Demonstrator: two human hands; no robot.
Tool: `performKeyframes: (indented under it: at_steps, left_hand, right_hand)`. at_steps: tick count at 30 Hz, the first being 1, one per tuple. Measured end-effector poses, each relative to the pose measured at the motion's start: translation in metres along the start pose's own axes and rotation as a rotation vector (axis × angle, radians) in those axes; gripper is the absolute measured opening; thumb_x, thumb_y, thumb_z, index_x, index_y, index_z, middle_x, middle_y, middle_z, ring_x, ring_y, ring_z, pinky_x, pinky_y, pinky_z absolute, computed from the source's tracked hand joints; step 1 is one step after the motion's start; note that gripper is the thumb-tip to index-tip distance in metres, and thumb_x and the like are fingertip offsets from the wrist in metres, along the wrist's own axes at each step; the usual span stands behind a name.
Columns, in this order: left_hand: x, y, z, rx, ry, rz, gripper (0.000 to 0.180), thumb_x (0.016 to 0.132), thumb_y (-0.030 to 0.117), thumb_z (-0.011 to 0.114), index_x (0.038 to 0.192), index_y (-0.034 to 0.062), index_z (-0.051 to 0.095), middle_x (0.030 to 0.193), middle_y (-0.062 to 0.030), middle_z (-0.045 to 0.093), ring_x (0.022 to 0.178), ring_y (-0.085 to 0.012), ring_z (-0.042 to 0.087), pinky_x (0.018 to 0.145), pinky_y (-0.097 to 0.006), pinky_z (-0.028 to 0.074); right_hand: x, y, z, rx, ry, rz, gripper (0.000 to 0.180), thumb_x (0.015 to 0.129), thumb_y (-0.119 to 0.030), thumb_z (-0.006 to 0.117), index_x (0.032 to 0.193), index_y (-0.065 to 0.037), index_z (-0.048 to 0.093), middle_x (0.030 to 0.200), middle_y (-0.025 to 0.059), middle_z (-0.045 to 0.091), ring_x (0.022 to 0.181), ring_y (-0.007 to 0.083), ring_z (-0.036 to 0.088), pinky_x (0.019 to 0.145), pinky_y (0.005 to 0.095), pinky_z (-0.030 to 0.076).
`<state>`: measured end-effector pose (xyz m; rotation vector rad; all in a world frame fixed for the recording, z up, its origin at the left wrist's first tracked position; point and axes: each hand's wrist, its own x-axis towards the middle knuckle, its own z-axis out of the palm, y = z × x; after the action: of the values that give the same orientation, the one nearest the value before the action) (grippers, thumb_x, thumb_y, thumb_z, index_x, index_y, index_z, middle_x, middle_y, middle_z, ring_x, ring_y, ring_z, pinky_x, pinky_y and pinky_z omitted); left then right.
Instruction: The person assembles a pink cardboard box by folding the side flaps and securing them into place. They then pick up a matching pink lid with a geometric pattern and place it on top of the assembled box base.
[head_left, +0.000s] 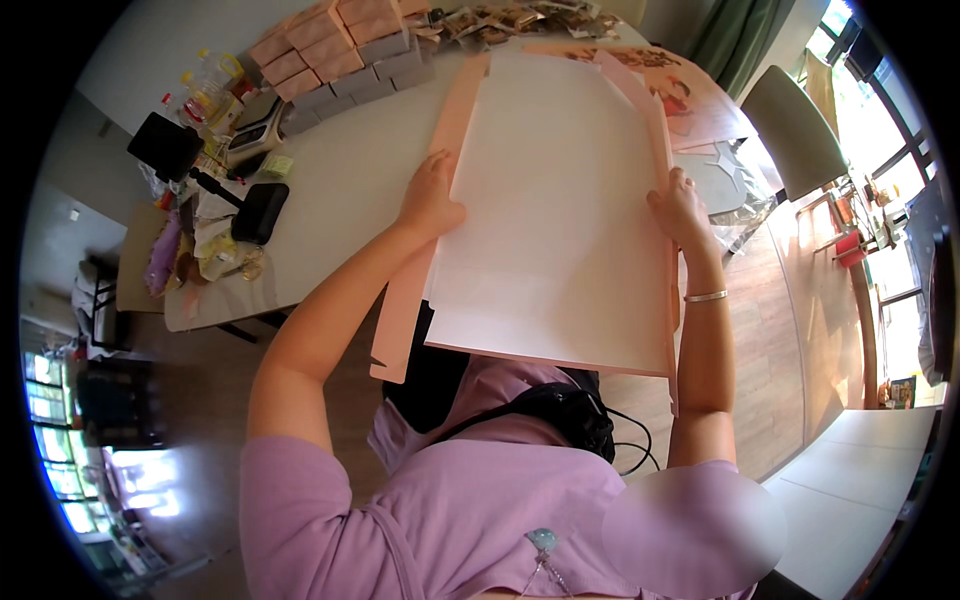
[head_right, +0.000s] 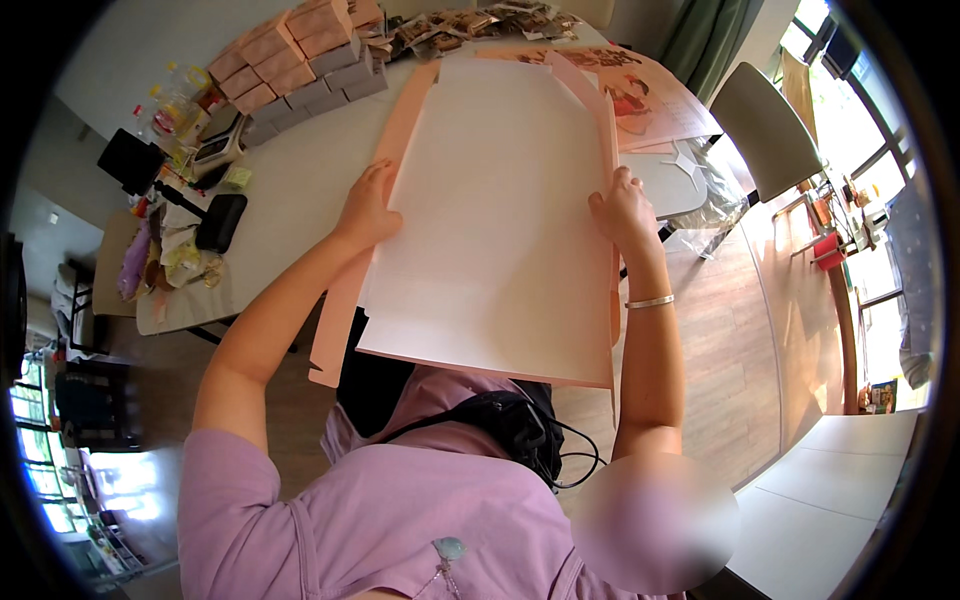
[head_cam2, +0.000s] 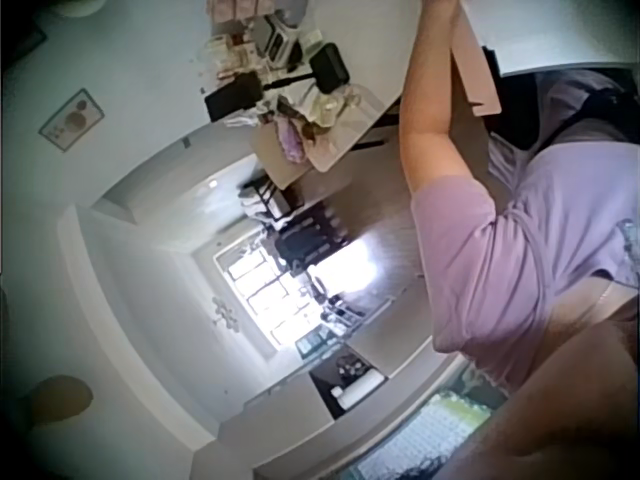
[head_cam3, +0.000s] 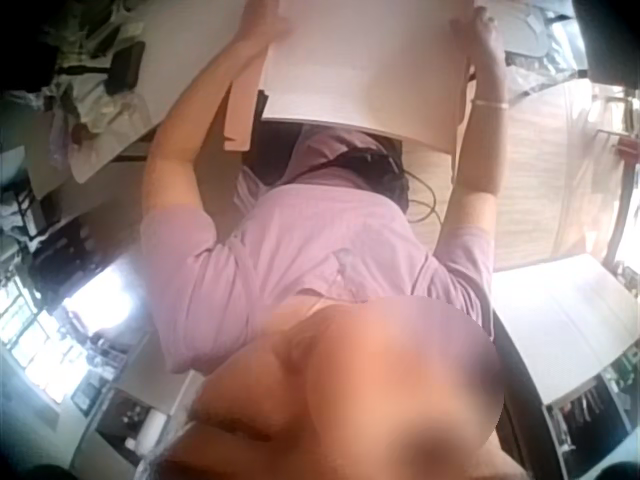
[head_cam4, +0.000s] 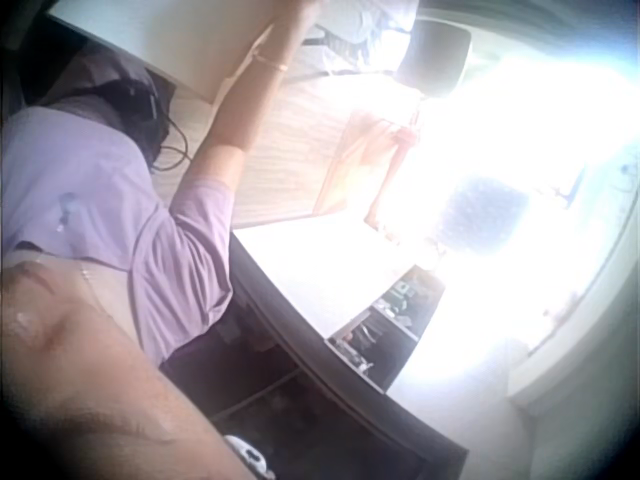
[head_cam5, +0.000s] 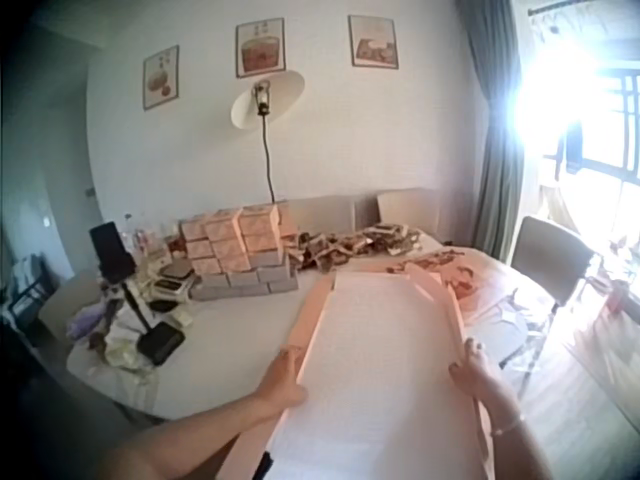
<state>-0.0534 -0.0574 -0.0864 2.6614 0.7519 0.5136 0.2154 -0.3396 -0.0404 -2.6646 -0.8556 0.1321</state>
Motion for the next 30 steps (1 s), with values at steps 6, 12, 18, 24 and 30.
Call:
performKeyframes:
  at_steps: [6, 12, 18, 24, 30]
  left_hand:
    - [-0.003, 0.031, -0.031, 0.255, -0.277, -0.088, 0.087, 0.069, 0.017, 0.063, 0.153, 0.0116, 0.043, 0.167, -0.0008, 0.027, 0.153, -0.0369, 0.020, 0.117, -0.063, 0.027]
    - [0.003, -0.008, -0.010, 0.203, -0.324, 0.047, 0.099, 0.065, 0.018, 0.066, 0.158, 0.0057, 0.032, 0.169, -0.0067, 0.020, 0.154, -0.0464, 0.010, 0.121, -0.060, 0.021]
    - [-0.002, 0.017, -0.028, 0.304, -0.404, -0.014, 0.098, 0.069, 0.024, 0.070, 0.158, 0.0109, 0.033, 0.171, -0.0042, 0.016, 0.154, -0.0429, 0.010, 0.120, -0.057, 0.023]
    - [0.000, -0.001, -0.010, 0.182, -0.211, -0.082, 0.056, 0.083, 0.023, 0.068, 0.139, 0.0201, 0.062, 0.163, 0.0013, 0.031, 0.136, -0.0319, 0.038, 0.112, -0.054, 0.034]
    - [0.003, -0.010, -0.008, -0.028, -0.012, -0.140, 0.068, 0.079, 0.017, 0.077, 0.143, 0.0163, 0.052, 0.149, -0.0053, 0.046, 0.125, -0.0360, 0.046, 0.102, -0.046, 0.048]
  right_hand:
    - [0.000, 0.004, 0.001, -0.002, 0.001, 0.001, 0.055, 0.089, -0.028, 0.060, 0.131, 0.003, 0.041, 0.131, 0.0350, 0.052, 0.114, 0.0504, 0.061, 0.101, 0.0524, 0.050]
    - [-0.002, -0.002, -0.001, -0.003, 0.000, -0.011, 0.056, 0.089, -0.027, 0.060, 0.131, 0.004, 0.040, 0.131, 0.0358, 0.051, 0.116, 0.0501, 0.060, 0.101, 0.0521, 0.049]
    - [0.000, 0.005, 0.001, -0.008, 0.004, -0.017, 0.053, 0.089, -0.025, 0.058, 0.129, 0.005, 0.042, 0.131, 0.0367, 0.051, 0.116, 0.0509, 0.059, 0.102, 0.0524, 0.049]
    - [0.008, 0.011, 0.003, 0.039, -0.011, -0.045, 0.047, 0.088, -0.018, 0.051, 0.127, 0.007, 0.043, 0.129, 0.0376, 0.052, 0.115, 0.0520, 0.059, 0.103, 0.0528, 0.047]
    - [0.010, 0.011, 0.006, 0.036, 0.011, -0.040, 0.046, 0.087, -0.017, 0.050, 0.126, 0.007, 0.043, 0.128, 0.0386, 0.053, 0.115, 0.0525, 0.058, 0.103, 0.0533, 0.047]
